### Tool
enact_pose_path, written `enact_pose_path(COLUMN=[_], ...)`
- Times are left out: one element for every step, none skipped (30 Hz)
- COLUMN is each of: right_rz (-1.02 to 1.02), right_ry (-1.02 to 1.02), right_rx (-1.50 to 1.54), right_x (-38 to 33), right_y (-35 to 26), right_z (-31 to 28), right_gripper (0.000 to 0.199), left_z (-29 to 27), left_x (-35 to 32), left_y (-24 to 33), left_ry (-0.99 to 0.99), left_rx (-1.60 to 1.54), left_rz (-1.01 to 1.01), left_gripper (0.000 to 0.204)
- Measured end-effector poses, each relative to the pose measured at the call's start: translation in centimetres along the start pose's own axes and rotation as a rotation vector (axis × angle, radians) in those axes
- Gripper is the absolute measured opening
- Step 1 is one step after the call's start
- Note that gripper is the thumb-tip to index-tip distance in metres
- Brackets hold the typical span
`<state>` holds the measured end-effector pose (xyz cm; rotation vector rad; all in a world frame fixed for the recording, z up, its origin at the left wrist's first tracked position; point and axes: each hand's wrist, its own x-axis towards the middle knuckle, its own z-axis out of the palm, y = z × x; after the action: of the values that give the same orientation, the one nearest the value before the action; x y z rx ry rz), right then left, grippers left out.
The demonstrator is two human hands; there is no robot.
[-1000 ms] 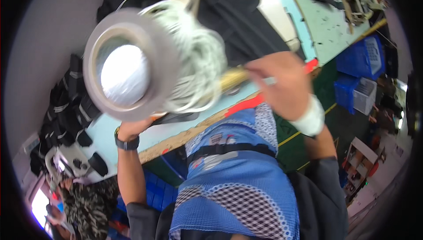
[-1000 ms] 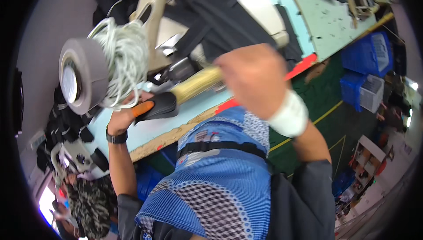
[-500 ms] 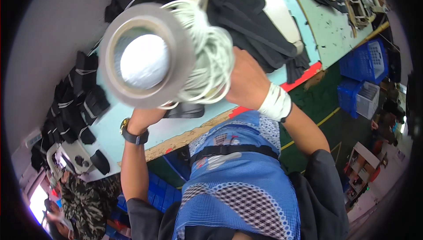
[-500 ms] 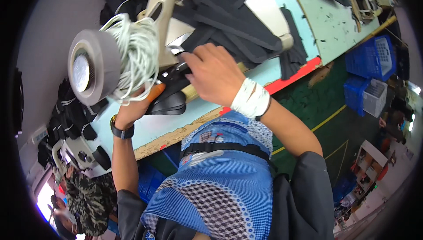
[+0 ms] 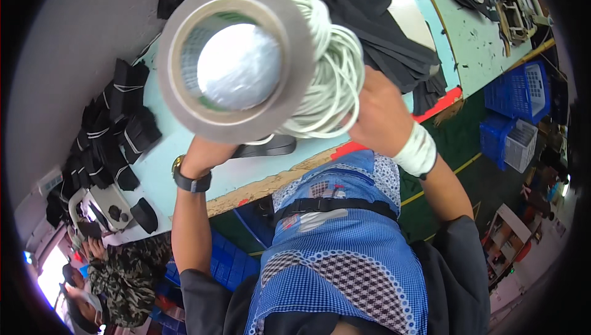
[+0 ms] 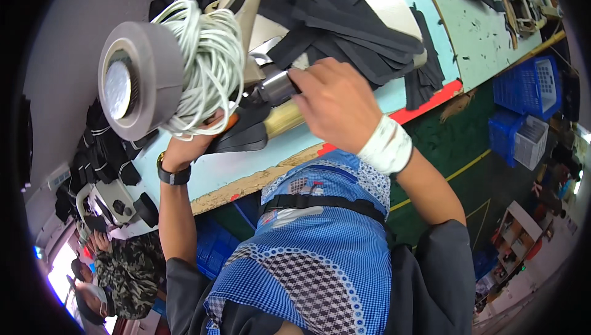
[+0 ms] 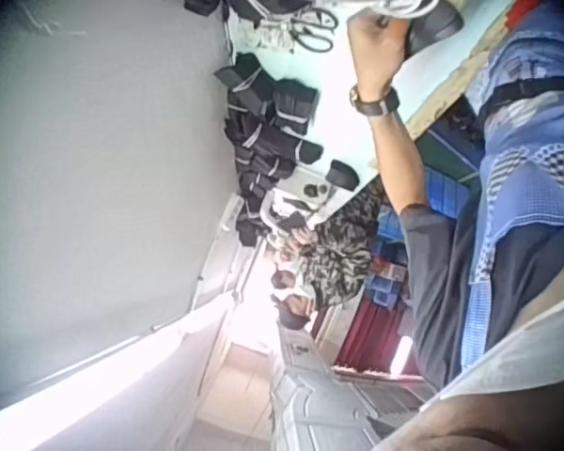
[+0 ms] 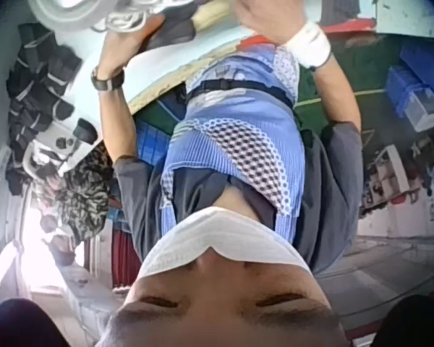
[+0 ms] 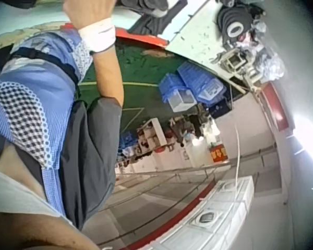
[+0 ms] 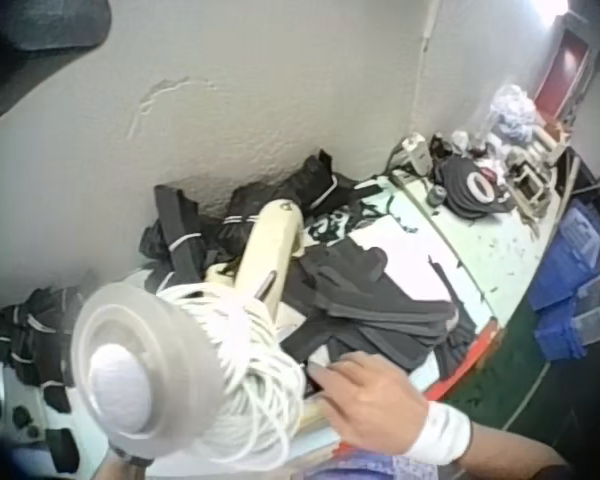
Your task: The person sorts, aligns, and stacks shoe fabric pieces by hand at a workstation.
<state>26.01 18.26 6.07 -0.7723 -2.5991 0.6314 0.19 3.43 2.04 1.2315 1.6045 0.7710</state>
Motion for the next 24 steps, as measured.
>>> enact_pose_path(right_rz=[-0.021, -0.027, -0.035, -0.032, -0.039, -0.046, -0.035, -0.039, -0.043, 0.023, -0.027, -0.043, -0.061, -0.036, -0.014, -0.030, -0.045, -0.050, -0.047, -0.045, -0.044, -0.042, -0.039, -0.031], right_ry=[0.022, 0.035, 0.047, 0.026, -0.036, -0.099, -0.074, -0.051, 0.118, 0.207, 0.349, 0.312, 0.274, 0.217, 0.159, 0.103, 0.043, 0.045, 0.045, 0.045, 0.044, -0.027, -0.099, -0.116], right_rx=[0.031, 0.048, 0.064, 0.082, 0.070, 0.054, -0.031, -0.101, -0.166, -0.207, -0.344, -0.411, -0.474, -0.366, -0.256, -0.134, -0.010, -0.003, 0.023, 0.034, 0.046, 0.047, 0.047, 0.000], right_x=[0.4, 0.6, 0.8, 0.9, 0.8, 0.7, 0.3, 0.0, 0.0, -0.2, -0.2, 0.1, 0.5, 0.5, 0.5, 0.4, 0.3, 0.6, 0.9, 1.0, 1.1, 0.9, 0.7, 0.4], right_y=[-0.3, -0.4, -0.5, -0.5, -0.1, 0.2, 0.4, 0.1, -0.5, -0.9, -0.3, 0.3, 0.9, 0.8, 0.7, 0.6, 0.2, -0.1, -0.3, -0.4, -0.4, -0.1, 0.4, 0.4], right_z=[1.0, 1.5, 1.9, 1.8, 1.5, 1.1, -0.2, -1.8, -3.7, -5.2, -6.2, -6.1, -5.9, -4.9, -3.2, -1.7, -0.5, 0.5, 1.2, 1.4, 1.5, 1.2, 0.5, -0.4], right_gripper=[0.026, 0.026, 0.026, 0.024, 0.020, 0.017, 0.014, 0.011, 0.011, 0.015, 0.015, 0.016, 0.017, 0.019, 0.022, 0.023, 0.026, 0.026, 0.021, 0.019, 0.017, 0.014, 0.010, 0.006], left_z=[0.2, 0.4, 0.8, 1.2, 1.4, 1.6, 1.4, 0.8, 0.4, 0.3, -0.1, -0.4, -0.6, -0.5, -0.4, -0.3, -0.2, 0.4, 0.6, 1.3, 1.9, 1.9, 1.8, 1.3], left_x=[0.3, 0.5, 0.4, 0.4, 0.3, 0.2, 0.0, -0.8, -1.3, -1.8, -1.8, -1.9, -2.0, -1.3, -0.9, -0.5, -0.4, 0.2, 0.5, 0.4, 0.5, 0.6, 0.5, -0.2], left_y=[0.4, -0.1, -0.4, -0.7, -0.8, -0.9, -1.0, -0.9, -1.2, -2.5, -2.5, -2.3, -2.1, -1.8, -1.6, -1.3, -1.0, 0.2, 0.4, 0.0, -0.3, -0.4, -0.5, -0.9], left_ry=[-0.024, -0.051, -0.052, -0.020, 0.013, 0.037, 0.032, 0.023, 0.009, 0.009, 0.002, 0.029, 0.060, 0.100, 0.096, 0.090, 0.083, 0.069, -0.020, 0.039, 0.096, 0.035, 0.031, 0.035], left_rx=[0.034, 0.171, 0.176, 0.140, 0.106, 0.126, 0.126, 0.016, -0.101, -0.211, -0.210, -0.171, -0.131, 0.039, 0.042, 0.113, 0.181, 0.087, 0.175, 0.216, 0.255, 0.192, 0.188, 0.196], left_rz=[0.020, 0.104, 0.100, 0.097, 0.090, 0.066, 0.064, -0.023, -0.105, -0.099, -0.099, -0.141, -0.183, -0.058, -0.051, 0.035, 0.116, 0.034, 0.011, 0.087, 0.165, 0.039, 0.042, 0.046], left_gripper=[0.026, 0.027, 0.027, 0.028, 0.029, 0.029, 0.029, 0.029, 0.029, 0.026, 0.026, 0.026, 0.026, 0.026, 0.026, 0.027, 0.029, 0.029, 0.029, 0.028, 0.028, 0.027, 0.027, 0.026])
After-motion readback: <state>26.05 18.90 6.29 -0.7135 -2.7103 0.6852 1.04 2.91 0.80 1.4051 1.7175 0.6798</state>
